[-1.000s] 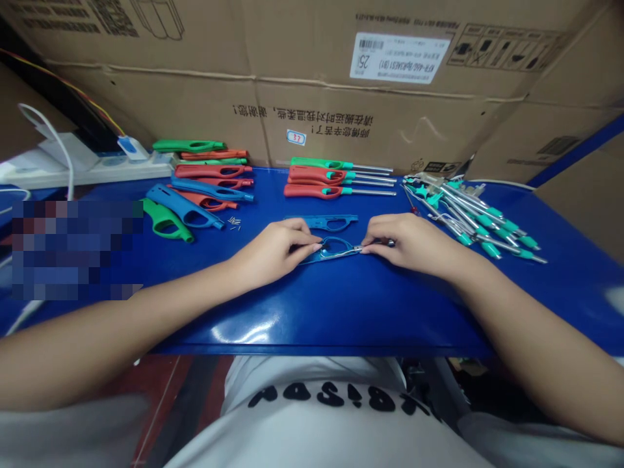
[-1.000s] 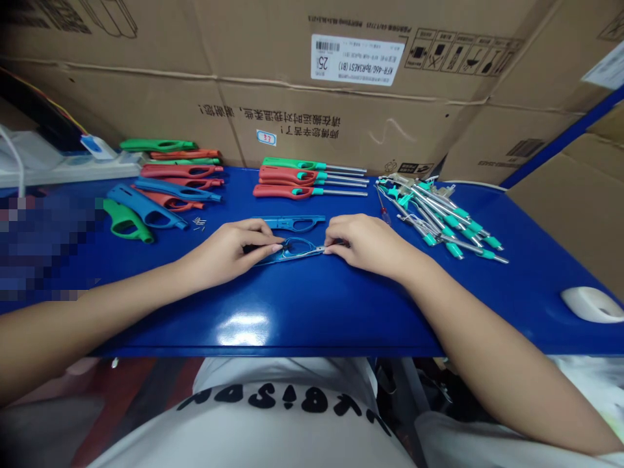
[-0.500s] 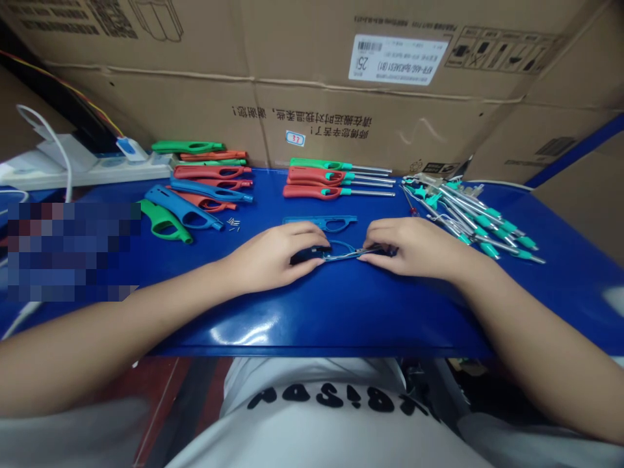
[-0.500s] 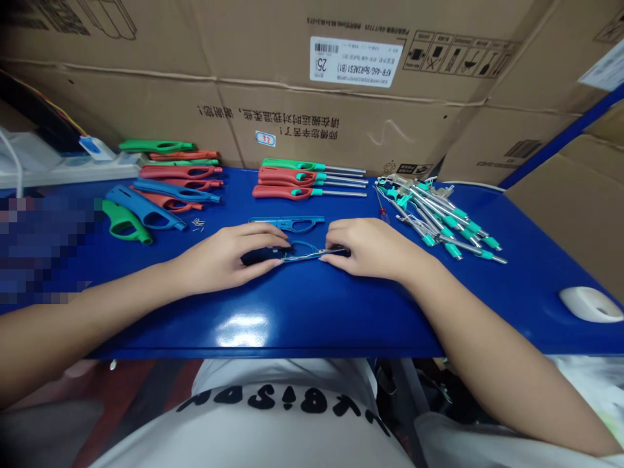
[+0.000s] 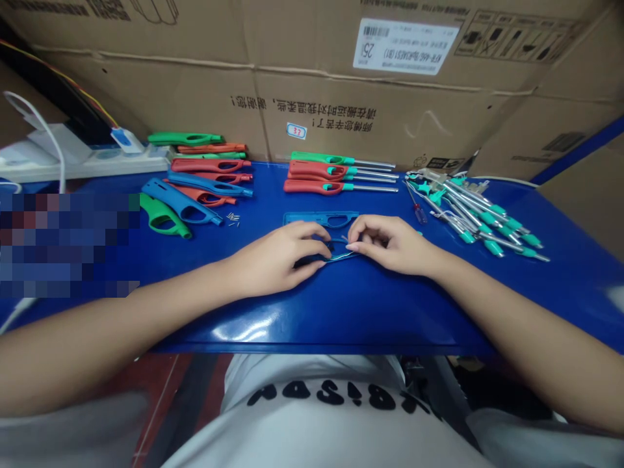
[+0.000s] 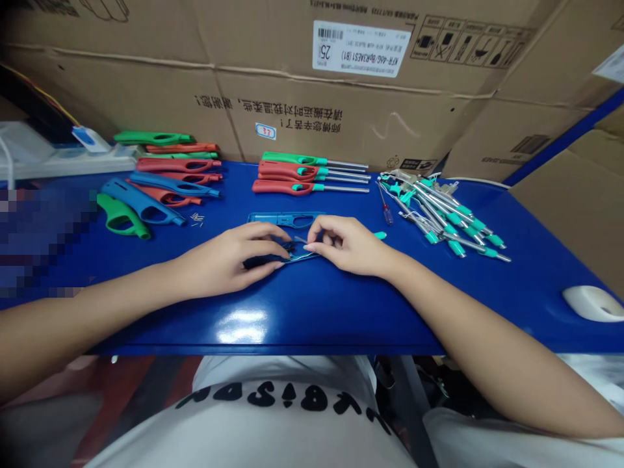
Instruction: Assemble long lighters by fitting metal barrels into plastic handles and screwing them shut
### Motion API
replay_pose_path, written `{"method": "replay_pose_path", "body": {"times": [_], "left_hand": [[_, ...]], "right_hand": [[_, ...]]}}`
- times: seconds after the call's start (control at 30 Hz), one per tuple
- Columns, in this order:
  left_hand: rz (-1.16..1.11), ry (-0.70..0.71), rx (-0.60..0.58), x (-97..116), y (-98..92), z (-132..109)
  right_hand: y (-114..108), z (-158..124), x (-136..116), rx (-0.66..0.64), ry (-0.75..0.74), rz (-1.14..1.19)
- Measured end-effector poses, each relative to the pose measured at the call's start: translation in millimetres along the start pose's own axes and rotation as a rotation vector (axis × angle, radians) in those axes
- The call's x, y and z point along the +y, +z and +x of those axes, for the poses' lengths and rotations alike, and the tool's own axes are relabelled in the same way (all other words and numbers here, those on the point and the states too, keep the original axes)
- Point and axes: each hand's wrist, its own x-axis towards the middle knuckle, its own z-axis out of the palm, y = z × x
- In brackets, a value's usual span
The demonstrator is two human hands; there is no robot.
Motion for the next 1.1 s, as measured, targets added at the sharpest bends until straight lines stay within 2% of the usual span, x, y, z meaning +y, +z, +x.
{"method": "replay_pose_path", "body": {"times": [0.1, 0.2, 0.53, 0.93, 1.1], "left_hand": [[0.02, -0.001, -0.015, 2.7, 0.7, 0.0], [0.054, 0.01, -0.02, 5.7, 0.4, 0.0], [0.298, 0.081, -0.059, 12.5, -3.8, -2.2], [0.348, 0.096, -0.07, 17.6, -4.9, -1.1], [0.379, 0.093, -0.085, 18.0, -4.2, -1.5]], "right_hand": [[-2.2, 0.1, 3.3, -0.029, 0.095, 0.152], [-3.0, -0.6, 2.6, -0.031, 0.076, 0.186], [-4.1, -2.4, -15.7, -0.13, -0.108, -0.236], [-5.8, -5.4, -18.7, -0.158, -0.131, -0.302], [-7.0, -5.6, -21.1, -0.161, -0.152, -0.409]]}}
